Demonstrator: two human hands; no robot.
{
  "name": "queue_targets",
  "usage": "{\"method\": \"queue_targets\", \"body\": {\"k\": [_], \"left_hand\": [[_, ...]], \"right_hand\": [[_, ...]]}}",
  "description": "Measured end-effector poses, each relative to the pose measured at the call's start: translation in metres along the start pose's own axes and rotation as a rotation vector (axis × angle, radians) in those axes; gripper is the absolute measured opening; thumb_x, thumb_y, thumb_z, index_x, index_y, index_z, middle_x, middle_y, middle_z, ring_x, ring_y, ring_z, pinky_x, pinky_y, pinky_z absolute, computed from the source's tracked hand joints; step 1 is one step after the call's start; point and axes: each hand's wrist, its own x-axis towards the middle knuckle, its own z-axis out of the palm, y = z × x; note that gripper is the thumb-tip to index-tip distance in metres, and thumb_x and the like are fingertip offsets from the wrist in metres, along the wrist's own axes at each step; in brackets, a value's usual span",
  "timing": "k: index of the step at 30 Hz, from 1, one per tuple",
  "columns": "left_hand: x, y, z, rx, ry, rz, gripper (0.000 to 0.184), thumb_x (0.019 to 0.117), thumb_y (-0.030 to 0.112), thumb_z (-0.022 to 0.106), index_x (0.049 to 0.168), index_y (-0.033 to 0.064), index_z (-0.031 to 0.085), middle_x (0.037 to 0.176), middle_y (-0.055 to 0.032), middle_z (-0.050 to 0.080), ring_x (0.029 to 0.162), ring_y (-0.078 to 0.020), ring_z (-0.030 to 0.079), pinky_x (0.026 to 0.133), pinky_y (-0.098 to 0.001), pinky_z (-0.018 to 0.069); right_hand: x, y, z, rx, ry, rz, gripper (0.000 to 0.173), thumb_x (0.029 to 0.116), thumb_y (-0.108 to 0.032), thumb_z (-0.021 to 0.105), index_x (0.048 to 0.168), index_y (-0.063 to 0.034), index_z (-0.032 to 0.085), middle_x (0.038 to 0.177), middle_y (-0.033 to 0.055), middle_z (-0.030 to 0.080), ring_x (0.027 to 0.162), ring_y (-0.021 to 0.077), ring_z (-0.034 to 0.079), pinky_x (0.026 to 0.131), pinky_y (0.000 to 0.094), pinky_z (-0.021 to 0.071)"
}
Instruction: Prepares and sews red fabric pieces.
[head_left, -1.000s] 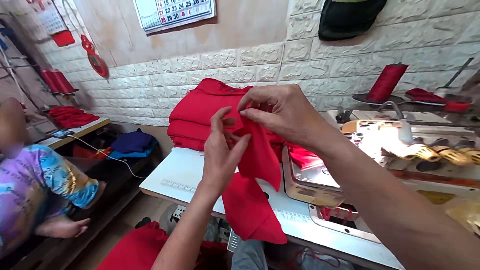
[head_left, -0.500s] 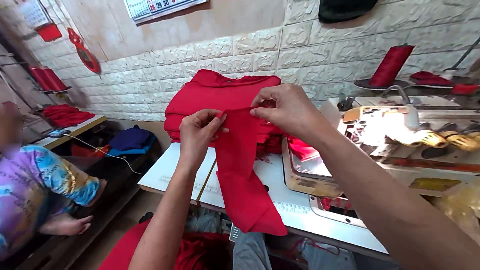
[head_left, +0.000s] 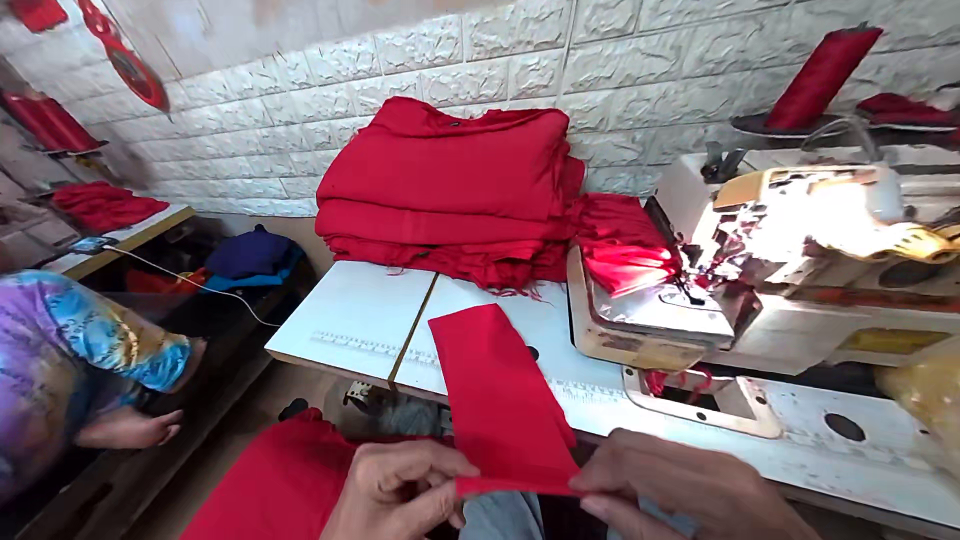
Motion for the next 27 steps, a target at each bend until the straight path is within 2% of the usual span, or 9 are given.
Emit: {"method": "queue_targets", "body": {"k": [3,7,10,15,19,21,23,25,27], "left_hand": [[-0.014,-0.011,0.004,-0.015,-0.015,-0.048,0.018,0.1002,0.018,0.066,0.104,0.0028,0.074,0.087,-0.0016,0.074,0.073,0.0002,0.067,0.066,-0.0154,0.0569],[0.0,-0.032,0.001,0.185,0.105,-0.048,0.013,0.095,0.021,0.072,0.096,0.0083,0.076,0.093,0.0029,0.072,0.079,0.0013,0.063,0.071,-0.0154,0.0539],[0.028,-0.042,-0.002,0.411,0.186,-0.08,0.013,0.0927,0.024,0.072,0.092,0.011,0.076,0.093,0.0035,0.07,0.08,-0.0006,0.062,0.072,-0.0192,0.0535],[0.068,-0.063,-0.003,0.73,0.193,-0.219,0.018,0.0911,0.025,0.073,0.097,0.0091,0.077,0.097,-0.0052,0.07,0.085,-0.0206,0.063,0.084,-0.0505,0.0435],[0.08,-0.069,-0.005,0.722,0.105,-0.381,0.025,0.0938,0.028,0.072,0.109,0.0082,0.076,0.105,-0.0095,0.068,0.099,-0.0265,0.063,0.093,-0.0563,0.0397],[0.08,-0.07,-0.005,0.699,0.111,-0.368,0.019,0.0927,0.026,0.072,0.102,0.0097,0.076,0.104,-0.0086,0.067,0.102,-0.0259,0.062,0.094,-0.056,0.0379],[0.077,-0.074,-0.004,0.699,0.129,-0.307,0.015,0.0924,0.025,0.072,0.096,0.0102,0.076,0.103,-0.0076,0.068,0.103,-0.0255,0.061,0.094,-0.0559,0.0375],[0.073,-0.079,-0.003,0.729,0.151,-0.198,0.014,0.0925,0.025,0.071,0.093,0.0118,0.076,0.104,-0.0054,0.069,0.104,-0.024,0.062,0.093,-0.0547,0.0381],[0.07,-0.084,-0.003,0.745,0.163,-0.118,0.014,0.0925,0.025,0.07,0.095,0.012,0.075,0.105,-0.0039,0.071,0.103,-0.0236,0.063,0.092,-0.055,0.0379]], "right_hand": [[-0.012,0.006,0.01,0.033,-0.054,0.08,0.018,0.1011,-0.017,0.064,0.1,-0.0033,0.076,0.089,0.0113,0.072,0.073,0.0139,0.066,0.064,0.0261,0.0538],[0.004,0.042,0.031,-0.146,0.132,0.023,0.021,0.1009,-0.029,0.059,0.095,-0.014,0.073,0.082,-0.0005,0.066,0.064,0.0052,0.059,0.053,0.0206,0.0495],[0.033,0.062,0.038,-0.273,0.223,0.06,0.022,0.0984,-0.026,0.059,0.094,-0.0115,0.075,0.082,0.0022,0.069,0.064,0.013,0.063,0.054,0.0315,0.0532],[0.067,0.09,0.048,-0.387,0.181,0.199,0.019,0.0984,-0.017,0.062,0.098,-0.0035,0.074,0.087,0.013,0.069,0.068,0.029,0.066,0.058,0.049,0.0531],[0.074,0.099,0.06,-0.44,0.156,0.228,0.016,0.0981,-0.015,0.063,0.102,-0.0037,0.074,0.094,0.0146,0.069,0.075,0.0316,0.069,0.062,0.0493,0.0557],[0.077,0.098,0.064,-0.401,0.146,0.2,0.016,0.0976,-0.014,0.063,0.102,-0.0036,0.074,0.095,0.015,0.069,0.081,0.0315,0.07,0.068,0.0484,0.0569],[0.085,0.097,0.066,-0.327,0.062,0.195,0.02,0.0985,-0.016,0.062,0.108,-0.0036,0.075,0.105,0.0165,0.07,0.099,0.0338,0.069,0.085,0.0494,0.0557],[0.095,0.096,0.069,-0.254,-0.064,0.202,0.027,0.098,-0.021,0.065,0.117,-0.0042,0.073,0.12,0.0174,0.067,0.117,0.0363,0.06,0.098,0.0527,0.047],[0.103,0.094,0.071,-0.217,-0.142,0.228,0.027,0.0964,-0.024,0.068,0.113,-0.0046,0.074,0.127,0.017,0.064,0.123,0.0364,0.055,0.103,0.0538,0.0411]]}}
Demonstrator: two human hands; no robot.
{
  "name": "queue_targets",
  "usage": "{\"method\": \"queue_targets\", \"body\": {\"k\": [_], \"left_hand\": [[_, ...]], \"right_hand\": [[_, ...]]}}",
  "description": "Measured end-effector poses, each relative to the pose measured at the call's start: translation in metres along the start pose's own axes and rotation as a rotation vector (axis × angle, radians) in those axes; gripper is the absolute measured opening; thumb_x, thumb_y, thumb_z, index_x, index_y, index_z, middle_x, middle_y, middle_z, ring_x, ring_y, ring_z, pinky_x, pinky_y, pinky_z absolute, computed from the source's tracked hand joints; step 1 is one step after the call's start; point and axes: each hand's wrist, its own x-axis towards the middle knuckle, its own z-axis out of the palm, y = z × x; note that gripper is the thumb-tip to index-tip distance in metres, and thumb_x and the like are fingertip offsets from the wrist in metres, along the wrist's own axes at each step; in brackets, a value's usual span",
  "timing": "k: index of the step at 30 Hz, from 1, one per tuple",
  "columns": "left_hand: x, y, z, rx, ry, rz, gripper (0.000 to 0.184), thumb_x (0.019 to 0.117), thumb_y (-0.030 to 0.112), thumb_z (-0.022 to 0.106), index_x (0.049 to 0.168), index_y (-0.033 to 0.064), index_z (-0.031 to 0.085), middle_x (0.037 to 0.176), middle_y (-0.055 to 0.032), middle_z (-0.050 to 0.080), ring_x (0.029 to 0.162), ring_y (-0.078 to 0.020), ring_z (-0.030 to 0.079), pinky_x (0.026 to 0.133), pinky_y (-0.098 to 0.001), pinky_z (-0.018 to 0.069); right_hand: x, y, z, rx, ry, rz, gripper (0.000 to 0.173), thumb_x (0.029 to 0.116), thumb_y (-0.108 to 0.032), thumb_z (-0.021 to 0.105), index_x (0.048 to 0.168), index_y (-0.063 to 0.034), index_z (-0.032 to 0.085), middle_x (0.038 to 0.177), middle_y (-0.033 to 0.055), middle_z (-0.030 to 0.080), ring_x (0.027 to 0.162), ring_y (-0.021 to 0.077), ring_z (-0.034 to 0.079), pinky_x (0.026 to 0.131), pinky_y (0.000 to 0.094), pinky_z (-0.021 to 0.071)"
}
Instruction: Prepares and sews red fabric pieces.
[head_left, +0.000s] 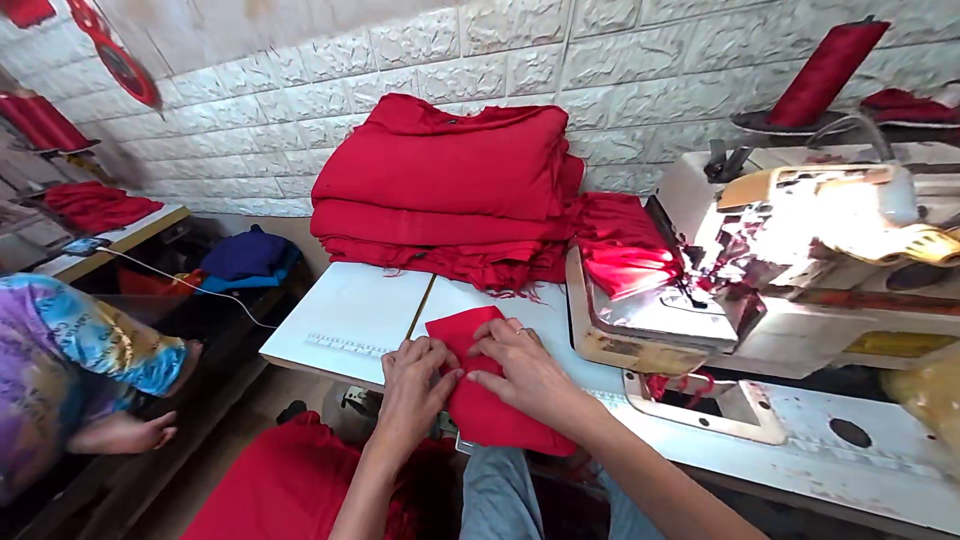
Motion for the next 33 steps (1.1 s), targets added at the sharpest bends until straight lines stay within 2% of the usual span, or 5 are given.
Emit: {"method": "queue_targets", "body": {"k": [4,8,13,20,33], "left_hand": [[-0.003,0.001,-0.003,-0.039,-0.033,-0.076,0.038,0.0905,0.029,0.072,0.121,0.0074,0.07,0.107,-0.0043,0.071,0.106,-0.0263,0.062,0.095,-0.0597,0.0364],[-0.003,0.002,-0.007,-0.255,-0.065,-0.149,0.025,0.0908,0.034,0.072,0.102,0.0125,0.077,0.107,-0.0007,0.071,0.11,-0.0191,0.059,0.099,-0.0541,0.0348],[-0.003,0.017,-0.007,-0.772,-0.046,-0.216,0.01,0.0903,0.009,0.071,0.099,0.005,0.068,0.093,0.0018,0.067,0.085,-0.0058,0.065,0.076,-0.024,0.0566],[-0.003,0.032,-0.005,-0.856,0.035,-0.15,0.009,0.0953,0.005,0.063,0.099,0.0028,0.071,0.091,0.0024,0.071,0.084,-0.0031,0.066,0.079,-0.0222,0.0561],[0.0,0.044,-0.007,-0.844,0.025,-0.046,0.015,0.1042,0.01,0.054,0.103,0.003,0.067,0.089,0.0027,0.067,0.081,-0.0027,0.065,0.074,-0.0207,0.0554]], "right_hand": [[0.002,0.0,0.003,0.063,0.049,-0.033,0.02,0.0966,-0.022,0.064,0.101,-0.0039,0.071,0.108,0.0136,0.069,0.11,0.0312,0.061,0.096,0.0533,0.0402],[-0.006,-0.003,-0.003,0.191,0.081,-0.035,0.021,0.0991,-0.023,0.061,0.105,-0.0046,0.069,0.094,0.0075,0.072,0.094,0.021,0.068,0.095,0.0502,0.0431],[-0.016,-0.007,-0.012,0.38,0.153,-0.035,0.017,0.0965,-0.023,0.064,0.103,-0.0082,0.069,0.089,-0.0003,0.069,0.085,0.0084,0.064,0.081,0.0333,0.0494],[-0.026,-0.008,-0.017,0.565,0.244,-0.092,0.014,0.0964,-0.02,0.064,0.101,-0.0078,0.071,0.086,-0.0055,0.068,0.079,-0.0034,0.061,0.072,0.0136,0.0505],[-0.039,-0.015,-0.013,0.769,0.382,-0.066,0.01,0.095,-0.005,0.056,0.105,-0.0065,0.059,0.072,-0.0086,0.061,0.062,-0.0027,0.056,0.057,0.0132,0.0461]]}}
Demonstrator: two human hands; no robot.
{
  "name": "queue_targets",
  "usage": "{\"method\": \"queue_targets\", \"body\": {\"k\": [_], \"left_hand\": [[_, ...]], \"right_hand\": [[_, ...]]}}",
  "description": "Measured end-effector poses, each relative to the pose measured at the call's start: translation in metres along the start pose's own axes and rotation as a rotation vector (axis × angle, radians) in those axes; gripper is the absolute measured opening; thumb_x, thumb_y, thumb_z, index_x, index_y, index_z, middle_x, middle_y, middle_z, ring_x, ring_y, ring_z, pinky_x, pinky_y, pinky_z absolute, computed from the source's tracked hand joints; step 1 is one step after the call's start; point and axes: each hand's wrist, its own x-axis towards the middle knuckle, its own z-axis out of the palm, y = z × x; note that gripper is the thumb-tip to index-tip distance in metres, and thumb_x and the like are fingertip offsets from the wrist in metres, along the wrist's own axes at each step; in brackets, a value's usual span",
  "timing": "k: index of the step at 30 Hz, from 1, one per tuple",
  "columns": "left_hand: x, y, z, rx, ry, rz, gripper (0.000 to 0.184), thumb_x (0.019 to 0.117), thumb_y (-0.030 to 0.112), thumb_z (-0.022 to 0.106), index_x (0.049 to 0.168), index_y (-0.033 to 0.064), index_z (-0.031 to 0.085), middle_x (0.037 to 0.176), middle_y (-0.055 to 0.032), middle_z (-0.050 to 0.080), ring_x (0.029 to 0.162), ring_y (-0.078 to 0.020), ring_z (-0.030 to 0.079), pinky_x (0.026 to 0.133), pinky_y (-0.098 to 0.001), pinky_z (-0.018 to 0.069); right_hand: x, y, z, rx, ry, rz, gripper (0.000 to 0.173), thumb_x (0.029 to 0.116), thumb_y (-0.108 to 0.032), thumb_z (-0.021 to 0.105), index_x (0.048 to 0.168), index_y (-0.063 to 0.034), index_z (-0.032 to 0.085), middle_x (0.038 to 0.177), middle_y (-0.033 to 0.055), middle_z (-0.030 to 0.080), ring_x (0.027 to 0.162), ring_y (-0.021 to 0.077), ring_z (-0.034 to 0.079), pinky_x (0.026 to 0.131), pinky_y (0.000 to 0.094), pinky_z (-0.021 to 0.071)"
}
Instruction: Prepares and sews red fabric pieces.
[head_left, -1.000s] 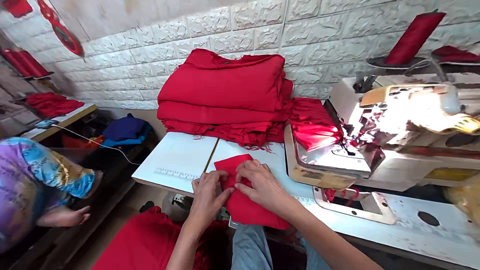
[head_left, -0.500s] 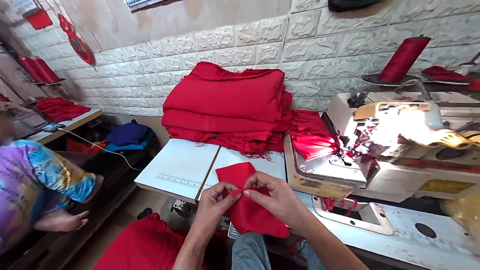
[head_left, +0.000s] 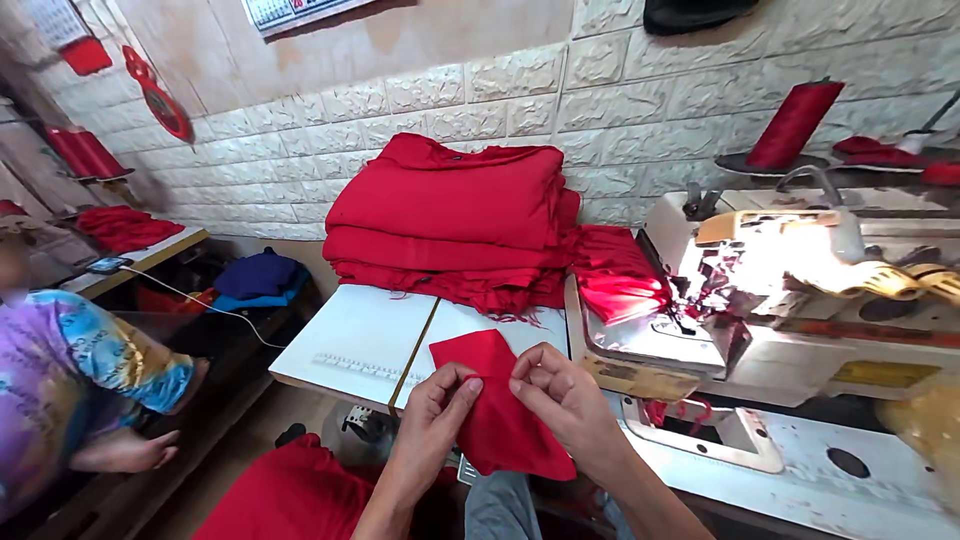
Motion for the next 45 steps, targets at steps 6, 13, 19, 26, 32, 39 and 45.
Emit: {"method": "queue_targets", "body": {"k": [6,13,19,26,32,39,45], "left_hand": [[0.005,0.008,0.0,0.41,0.039,0.165,0.02,0.1017,0.017,0.061,0.095,0.0023,0.072,0.088,-0.0004,0.066,0.081,-0.0008,0.061,0.074,-0.0153,0.0506],[0.014,0.029,-0.006,0.731,-0.066,0.388,0.021,0.1017,0.021,0.062,0.096,0.0037,0.074,0.086,-0.0049,0.066,0.075,-0.0053,0.062,0.069,-0.0159,0.0507],[0.023,0.049,-0.012,0.691,-0.038,0.376,0.021,0.1021,0.02,0.062,0.098,0.0038,0.075,0.088,-0.0025,0.067,0.078,-0.0013,0.062,0.071,-0.0138,0.0507],[0.027,0.031,-0.027,0.469,0.157,0.208,0.016,0.0993,0.018,0.065,0.1,0.0059,0.075,0.092,0.0021,0.068,0.076,0.0017,0.061,0.068,-0.0125,0.05],[0.029,0.026,-0.026,0.354,0.162,0.212,0.014,0.0975,0.015,0.067,0.098,0.006,0.077,0.096,0.0013,0.071,0.085,-0.0012,0.066,0.074,-0.016,0.0544],[0.029,0.025,-0.025,0.391,0.151,0.223,0.017,0.0972,0.021,0.067,0.095,0.0085,0.078,0.097,0.0044,0.074,0.096,-0.0026,0.063,0.087,-0.022,0.0487],[0.033,0.012,-0.026,0.098,0.107,0.126,0.013,0.0983,0.008,0.063,0.098,0.0021,0.074,0.089,0.0024,0.073,0.083,-0.0022,0.068,0.079,-0.0211,0.0569]], "right_hand": [[-0.003,0.004,0.0,-0.054,0.03,-0.082,0.018,0.0946,-0.004,0.054,0.101,-0.0052,0.07,0.081,-0.0062,0.067,0.068,-0.0045,0.058,0.062,0.0111,0.0487],[-0.008,0.014,-0.001,-0.078,-0.08,-0.245,0.023,0.0974,-0.009,0.052,0.095,0.0,0.072,0.1,0.0028,0.072,0.096,-0.001,0.065,0.085,0.0151,0.0536],[-0.014,0.017,0.015,-0.06,0.024,-0.257,0.018,0.093,-0.024,0.073,0.087,-0.007,0.074,0.1,-0.0002,0.073,0.1,0.0019,0.066,0.087,0.0176,0.0551],[-0.016,0.018,0.012,-0.114,0.137,-0.266,0.012,0.0927,-0.017,0.072,0.09,-0.0054,0.075,0.097,0.0004,0.073,0.094,0.0024,0.068,0.084,0.0162,0.0568],[-0.016,0.018,0.01,-0.171,0.186,-0.238,0.011,0.0879,-0.017,0.075,0.083,-0.0078,0.074,0.093,-0.001,0.072,0.089,0.0004,0.067,0.079,0.0141,0.0562],[-0.014,0.015,0.011,-0.217,0.218,-0.107,0.019,0.0894,-0.016,0.07,0.103,-0.0039,0.073,0.088,-0.0017,0.071,0.079,-0.0004,0.067,0.074,0.014,0.0557],[-0.019,0.009,0.003,-0.164,0.08,-0.22,0.017,0.0939,-0.013,0.067,0.108,-0.0044,0.07,0.085,-0.0032,0.07,0.075,-0.0023,0.064,0.069,0.0127,0.055]]}}
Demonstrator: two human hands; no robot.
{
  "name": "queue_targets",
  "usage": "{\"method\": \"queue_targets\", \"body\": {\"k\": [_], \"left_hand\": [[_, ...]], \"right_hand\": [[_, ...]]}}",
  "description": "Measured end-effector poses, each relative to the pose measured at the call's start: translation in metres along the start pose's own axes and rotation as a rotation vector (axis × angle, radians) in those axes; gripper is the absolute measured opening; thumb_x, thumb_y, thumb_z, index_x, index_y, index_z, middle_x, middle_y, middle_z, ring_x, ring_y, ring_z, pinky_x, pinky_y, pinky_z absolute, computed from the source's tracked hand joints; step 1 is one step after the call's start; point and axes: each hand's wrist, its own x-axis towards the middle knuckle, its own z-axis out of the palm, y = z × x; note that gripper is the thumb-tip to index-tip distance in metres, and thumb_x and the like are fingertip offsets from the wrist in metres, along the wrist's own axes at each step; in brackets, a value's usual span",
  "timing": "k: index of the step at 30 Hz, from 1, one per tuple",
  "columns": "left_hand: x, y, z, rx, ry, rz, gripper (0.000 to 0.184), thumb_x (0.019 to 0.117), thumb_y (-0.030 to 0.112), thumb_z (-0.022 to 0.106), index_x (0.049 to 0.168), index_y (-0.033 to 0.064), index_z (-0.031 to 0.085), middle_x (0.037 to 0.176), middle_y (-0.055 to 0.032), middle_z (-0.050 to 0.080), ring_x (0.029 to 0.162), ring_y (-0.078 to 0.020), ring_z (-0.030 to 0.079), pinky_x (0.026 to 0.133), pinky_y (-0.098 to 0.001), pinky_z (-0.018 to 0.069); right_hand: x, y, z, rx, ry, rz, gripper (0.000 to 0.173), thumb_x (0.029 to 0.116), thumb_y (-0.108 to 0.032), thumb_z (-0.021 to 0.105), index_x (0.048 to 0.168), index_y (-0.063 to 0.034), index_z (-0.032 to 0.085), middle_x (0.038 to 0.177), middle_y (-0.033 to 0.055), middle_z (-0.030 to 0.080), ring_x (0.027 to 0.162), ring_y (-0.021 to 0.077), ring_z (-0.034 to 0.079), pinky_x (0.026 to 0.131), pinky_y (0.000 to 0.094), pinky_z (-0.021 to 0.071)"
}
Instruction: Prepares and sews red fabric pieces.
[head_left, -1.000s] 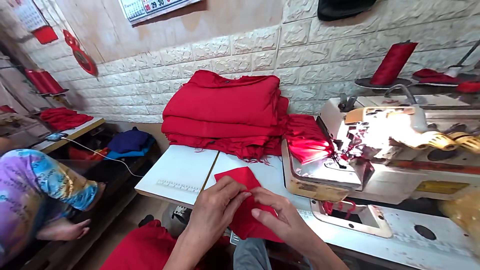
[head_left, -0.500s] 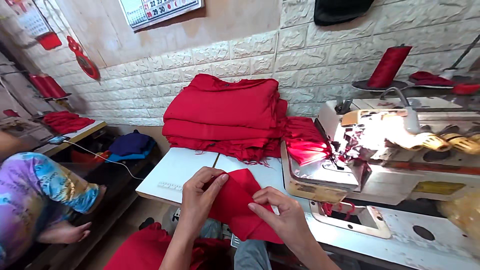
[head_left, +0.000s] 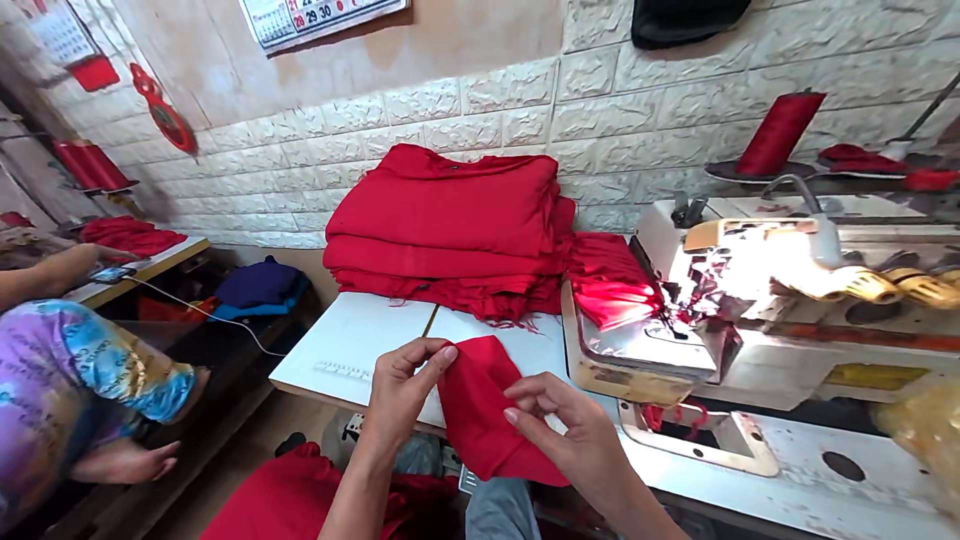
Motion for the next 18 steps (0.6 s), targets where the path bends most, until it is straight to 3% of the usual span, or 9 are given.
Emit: {"method": "queue_targets", "body": {"k": [5,9,11,13,15,18], "left_hand": [[-0.003,-0.008,0.013,-0.259,-0.053,-0.16,0.012,0.0976,0.006,0.063,0.097,0.0043,0.075,0.089,0.0026,0.074,0.081,-0.0042,0.07,0.077,-0.024,0.0591],[-0.007,-0.011,0.026,-0.423,-0.15,-0.19,0.012,0.0982,0.01,0.064,0.097,0.0082,0.076,0.09,0.0035,0.074,0.082,-0.0042,0.069,0.077,-0.024,0.0584],[-0.008,-0.009,0.034,-0.464,-0.179,-0.189,0.012,0.0986,0.01,0.064,0.096,0.0086,0.076,0.089,0.0045,0.074,0.081,-0.0024,0.069,0.076,-0.0221,0.0577],[-0.01,-0.005,0.041,-0.482,-0.195,-0.184,0.013,0.099,0.009,0.062,0.097,0.0087,0.076,0.088,0.0059,0.073,0.079,-0.0003,0.068,0.075,-0.02,0.0572],[-0.011,-0.003,0.048,-0.501,-0.207,-0.175,0.013,0.0986,0.009,0.063,0.097,0.0083,0.076,0.089,0.0051,0.074,0.081,-0.0008,0.068,0.076,-0.0204,0.0576],[-0.014,-0.002,0.056,-0.502,-0.199,-0.146,0.011,0.0973,0.007,0.065,0.096,0.0063,0.076,0.092,0.0044,0.074,0.084,-0.0006,0.068,0.078,-0.0203,0.057]], "right_hand": [[0.005,-0.02,-0.023,-0.078,-0.245,-0.308,0.024,0.097,-0.008,0.055,0.109,-0.0094,0.076,0.1,0.0004,0.076,0.096,0.0029,0.069,0.09,0.0181,0.0546],[0.013,-0.043,-0.029,-0.287,-0.311,-0.52,0.014,0.1005,-0.014,0.062,0.102,-0.0116,0.076,0.098,0.0021,0.074,0.098,0.0101,0.067,0.088,0.0208,0.052],[0.017,-0.049,-0.03,-0.347,-0.335,-0.54,0.014,0.1014,-0.022,0.063,0.1,-0.0177,0.076,0.111,0.0027,0.068,0.113,0.0128,0.059,0.097,0.0231,0.0471],[0.019,-0.051,-0.031,-0.326,-0.36,-0.535,0.017,0.1037,-0.027,0.059,0.1,-0.021,0.074,0.124,0.0001,0.069,0.126,0.0113,0.057,0.107,0.0287,0.0422],[0.021,-0.048,-0.03,-0.25,-0.327,-0.486,0.019,0.1046,-0.029,0.058,0.099,-0.0195,0.074,0.109,-0.0044,0.074,0.107,0.0051,0.064,0.097,0.028,0.0453],[0.021,-0.038,-0.028,-0.22,-0.151,-0.299,0.017,0.0996,-0.026,0.065,0.102,-0.0146,0.077,0.091,-0.0046,0.074,0.084,0.0023,0.065,0.082,0.0255,0.0477]]}}
